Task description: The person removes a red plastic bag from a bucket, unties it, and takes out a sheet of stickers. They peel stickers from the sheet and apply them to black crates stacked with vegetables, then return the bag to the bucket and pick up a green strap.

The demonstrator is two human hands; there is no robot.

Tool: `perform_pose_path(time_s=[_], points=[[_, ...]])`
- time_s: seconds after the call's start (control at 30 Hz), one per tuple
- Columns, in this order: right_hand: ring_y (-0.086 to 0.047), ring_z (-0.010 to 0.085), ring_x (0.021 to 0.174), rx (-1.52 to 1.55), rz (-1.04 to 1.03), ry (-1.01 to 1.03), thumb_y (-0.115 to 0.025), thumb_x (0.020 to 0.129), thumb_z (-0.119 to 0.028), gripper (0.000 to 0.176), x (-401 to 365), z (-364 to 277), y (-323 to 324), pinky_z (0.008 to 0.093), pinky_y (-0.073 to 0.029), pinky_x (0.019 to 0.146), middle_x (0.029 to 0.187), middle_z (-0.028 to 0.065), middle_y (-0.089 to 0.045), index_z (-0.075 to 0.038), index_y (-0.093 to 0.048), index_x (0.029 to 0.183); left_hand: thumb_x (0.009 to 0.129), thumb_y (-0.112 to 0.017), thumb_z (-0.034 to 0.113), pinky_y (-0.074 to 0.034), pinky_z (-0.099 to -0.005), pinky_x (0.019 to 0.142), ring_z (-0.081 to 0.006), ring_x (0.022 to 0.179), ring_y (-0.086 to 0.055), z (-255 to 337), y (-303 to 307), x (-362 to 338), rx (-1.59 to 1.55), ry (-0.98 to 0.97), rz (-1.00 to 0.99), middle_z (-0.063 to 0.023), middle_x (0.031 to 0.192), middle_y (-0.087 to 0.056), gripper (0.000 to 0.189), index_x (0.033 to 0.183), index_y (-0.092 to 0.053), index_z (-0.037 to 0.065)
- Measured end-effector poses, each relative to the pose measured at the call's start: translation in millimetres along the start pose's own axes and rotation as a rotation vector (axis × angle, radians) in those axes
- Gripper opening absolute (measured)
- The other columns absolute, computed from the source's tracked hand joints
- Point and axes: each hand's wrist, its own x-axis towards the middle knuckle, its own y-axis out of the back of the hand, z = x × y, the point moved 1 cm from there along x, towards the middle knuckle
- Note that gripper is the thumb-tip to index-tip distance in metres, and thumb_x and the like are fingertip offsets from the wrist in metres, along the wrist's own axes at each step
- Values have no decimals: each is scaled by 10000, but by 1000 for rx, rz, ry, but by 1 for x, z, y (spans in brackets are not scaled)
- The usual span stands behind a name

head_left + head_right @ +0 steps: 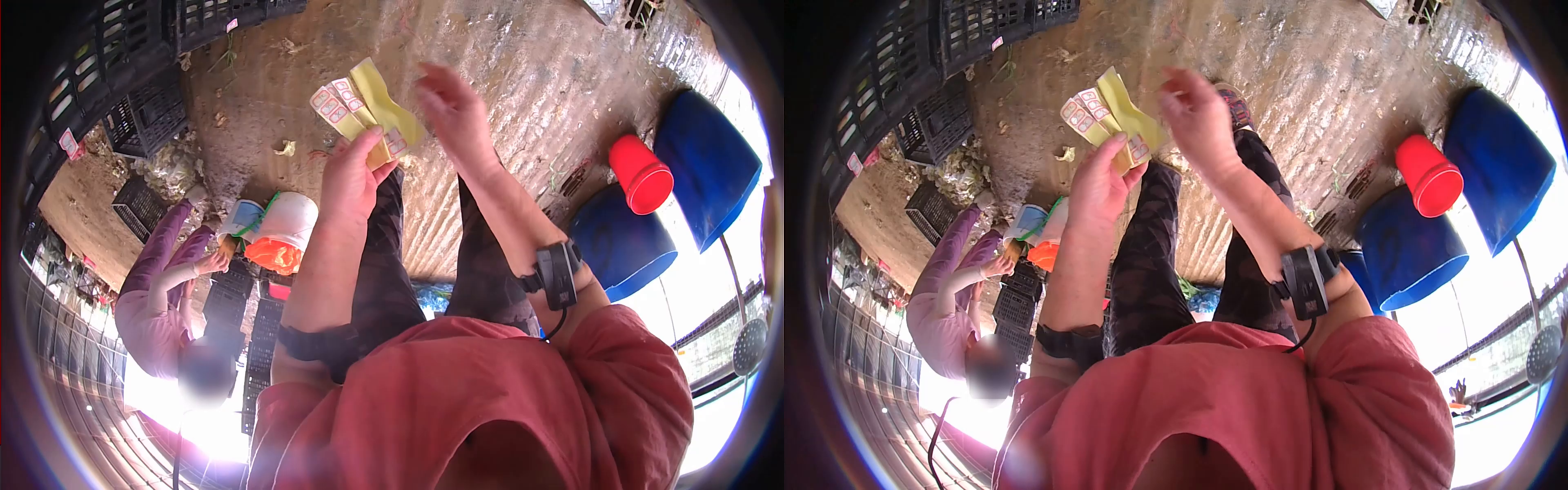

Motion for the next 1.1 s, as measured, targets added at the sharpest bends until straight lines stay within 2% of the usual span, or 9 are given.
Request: perform_pose_path(time_s=[0.07, 0.1, 0.17, 0.37, 0.53, 0.8, 0.93, 1.0, 1.1], points=[[-553, 92, 723, -130, 153, 270, -625, 808, -38, 204, -5, -11, 9, 218, -456, 620, 825, 41, -580, -34, -602, 1010, 819, -623, 163, -490, -307, 742, -133, 915, -589, 4, -4, 0, 77, -85, 82, -8, 1019, -608, 275, 1080, -544, 125], [-553, 92, 723, -128, 153, 270, -625, 808, -38, 204, -10, -15, 9, 218, -456, 620, 825, 41, -580, -34, -602, 1010, 819, -623, 163, -490, -307, 742, -133, 915, -589, 5, -4, 0, 78, -86, 83, -8, 1019, -608, 275, 1080, -544, 125], [-547, 99, 692, -192, -88, 193, -655, 785, -55, 185, -22, -22, 9, 219, -457, 618, 797, 40, -570, -37, -617, 965, 821, -622, 167, -487, -288, 747, -123, 901, -595, 6, -8, -2, 151, -201, 42, -23, 1018, -605, 274, 1073, -540, 100], [-551, 122, 656, -266, -203, 54, -691, 746, -112, 180, -16, -1, 4, 239, -465, 618, 763, 51, -585, -30, -612, 886, 837, -591, 158, -499, -273, 759, -119, 860, -604, 8, -14, -3, 161, -290, 2, -53, 990, -609, 247, 1038, -560, 18], [-546, 117, 633, -165, -260, -93, -686, 748, -116, 151, -13, 4, 2, 242, -462, 610, 729, 40, -580, -30, -600, 838, 839, -588, 169, -511, -279, 734, -119, 868, -604, 9, -6, 4, 181, -242, -36, -46, 997, -605, 252, 1057, -545, 50], [-610, 217, 695, -485, -281, 379, -638, 770, -50, 83, -7, 0, -1, 293, -483, 593, 772, 75, -565, -52, -570, 818, 838, -588, 184, -533, -306, 702, -139, 844, -617, 24, -11, 12, 150, -102, -112, -38, 997, -601, 314, 1125, -517, 78], [-594, 166, 685, -341, -237, 370, -637, 782, -53, 84, -8, 7, -3, 270, -473, 589, 755, 56, -553, -52, -567, 827, 818, -612, 170, -541, -303, 690, -143, 844, -619, 25, -7, 20, 166, -97, -111, -53, 983, -601, 332, 1112, -524, 43], [-561, 90, 719, -123, -277, 94, -629, 814, -30, 94, -9, 15, 0, 245, -463, 639, 833, 5, -566, -32, -542, 851, 807, -622, 162, -547, -305, 699, -139, 843, -620, 26, -7, 21, 149, -98, -94, -63, 969, -601, 320, 1085, -538, 26], [-553, 78, 719, 183, -240, -69, -634, 827, -73, 94, -9, 23, -2, 227, -454, 671, 835, -3, -576, -43, -552, 862, 813, -621, 166, -537, -296, 660, -149, 834, -625, 27, -5, 22, 139, -109, -83, -52, 984, -607, 334, 1108, -521, 44]])
